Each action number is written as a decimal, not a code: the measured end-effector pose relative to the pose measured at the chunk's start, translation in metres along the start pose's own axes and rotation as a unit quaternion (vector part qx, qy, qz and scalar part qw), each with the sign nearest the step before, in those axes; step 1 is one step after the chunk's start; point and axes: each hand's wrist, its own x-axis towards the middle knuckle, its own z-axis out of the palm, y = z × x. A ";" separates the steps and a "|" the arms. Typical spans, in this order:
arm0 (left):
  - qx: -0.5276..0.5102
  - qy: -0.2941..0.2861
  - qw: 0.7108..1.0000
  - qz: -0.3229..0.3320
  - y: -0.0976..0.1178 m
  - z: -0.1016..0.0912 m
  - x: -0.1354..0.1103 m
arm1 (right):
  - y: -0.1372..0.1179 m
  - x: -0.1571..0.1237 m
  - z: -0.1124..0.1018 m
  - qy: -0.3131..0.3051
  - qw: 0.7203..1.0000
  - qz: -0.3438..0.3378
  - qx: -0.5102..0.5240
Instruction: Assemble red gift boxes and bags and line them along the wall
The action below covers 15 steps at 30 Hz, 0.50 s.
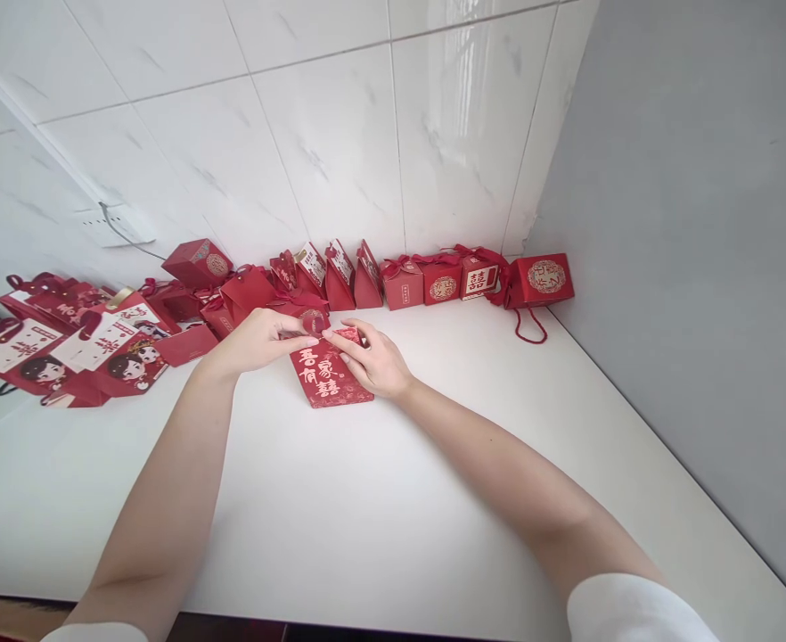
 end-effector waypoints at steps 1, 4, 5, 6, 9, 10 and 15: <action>0.003 0.000 1.000 -0.003 0.000 0.000 0.000 | 0.000 0.000 0.000 -0.001 1.000 -0.003 0.002; -0.005 0.005 1.000 -0.003 0.002 0.001 -0.001 | 0.000 0.000 -0.001 -0.005 1.000 -0.003 0.004; -0.012 0.009 1.000 0.000 0.002 0.001 -0.001 | 0.000 0.000 -0.001 -0.007 1.000 0.000 0.004; -0.017 0.011 1.000 0.004 0.003 0.002 -0.001 | 0.000 0.000 -0.001 -0.009 1.000 0.004 0.003; -0.019 0.011 1.000 0.005 0.002 0.002 0.000 | 0.001 0.000 -0.002 -0.018 1.000 0.003 0.002; -0.017 0.011 1.000 0.005 0.002 0.002 0.001 | 0.001 0.000 -0.002 -0.020 1.000 -0.001 0.004; -0.011 0.013 1.000 0.001 -0.001 0.003 0.002 | 0.001 0.000 -0.003 -0.034 0.999 -0.016 0.016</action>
